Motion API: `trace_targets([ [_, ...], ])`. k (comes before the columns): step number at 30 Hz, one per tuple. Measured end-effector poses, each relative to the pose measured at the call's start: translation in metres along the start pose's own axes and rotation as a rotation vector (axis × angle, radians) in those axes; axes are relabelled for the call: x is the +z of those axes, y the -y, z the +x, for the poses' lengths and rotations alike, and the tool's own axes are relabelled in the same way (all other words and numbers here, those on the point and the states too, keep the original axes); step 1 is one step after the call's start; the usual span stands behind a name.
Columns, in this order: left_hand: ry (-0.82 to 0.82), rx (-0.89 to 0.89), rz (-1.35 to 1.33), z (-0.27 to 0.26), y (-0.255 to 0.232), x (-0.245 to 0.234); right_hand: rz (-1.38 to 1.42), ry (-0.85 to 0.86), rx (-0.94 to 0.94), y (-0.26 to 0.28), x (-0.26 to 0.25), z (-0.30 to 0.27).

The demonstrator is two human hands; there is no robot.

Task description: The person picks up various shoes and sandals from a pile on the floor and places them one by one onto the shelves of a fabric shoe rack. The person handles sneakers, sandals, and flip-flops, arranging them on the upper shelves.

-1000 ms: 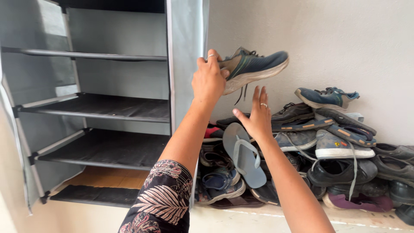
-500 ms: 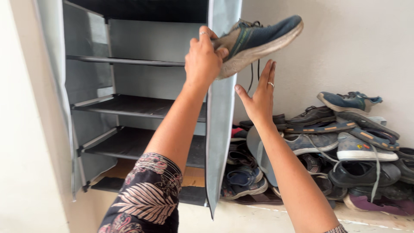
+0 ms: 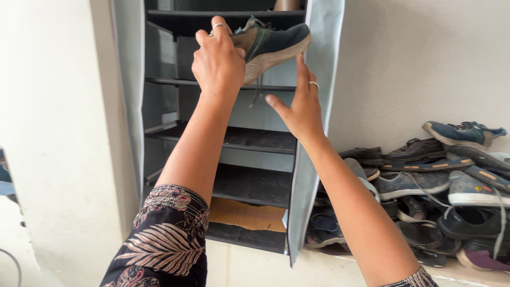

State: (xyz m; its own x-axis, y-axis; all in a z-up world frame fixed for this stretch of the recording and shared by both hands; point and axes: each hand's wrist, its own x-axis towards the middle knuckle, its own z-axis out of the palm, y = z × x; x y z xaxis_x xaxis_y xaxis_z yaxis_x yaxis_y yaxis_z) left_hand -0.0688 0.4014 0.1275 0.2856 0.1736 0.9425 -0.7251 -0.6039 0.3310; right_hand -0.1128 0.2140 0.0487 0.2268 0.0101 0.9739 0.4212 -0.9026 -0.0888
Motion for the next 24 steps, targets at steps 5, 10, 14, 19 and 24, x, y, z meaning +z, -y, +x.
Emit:
trace_targets([
  [5, -0.068, 0.001, 0.083, 0.014, 0.029, -0.025, 0.017, 0.123, -0.009, 0.056, 0.018, 0.013],
  [10, -0.19, 0.088, 0.15, 0.027, 0.047, -0.036, 0.006, 0.145, -0.035, 0.084, 0.039, 0.023],
  [14, -0.287, 0.203, 0.202, 0.042, 0.053, -0.042, 0.003, 0.139, -0.123, 0.098, 0.054, 0.036],
  [19, -0.429, 0.322, 0.205, 0.071, 0.061, -0.028, -0.006, 0.125, -0.24, 0.099, 0.066, 0.056],
  [24, -0.638, 0.423, 0.18, 0.114, 0.064, 0.003, 0.003, 0.095, -0.331, 0.086, 0.07, 0.084],
])
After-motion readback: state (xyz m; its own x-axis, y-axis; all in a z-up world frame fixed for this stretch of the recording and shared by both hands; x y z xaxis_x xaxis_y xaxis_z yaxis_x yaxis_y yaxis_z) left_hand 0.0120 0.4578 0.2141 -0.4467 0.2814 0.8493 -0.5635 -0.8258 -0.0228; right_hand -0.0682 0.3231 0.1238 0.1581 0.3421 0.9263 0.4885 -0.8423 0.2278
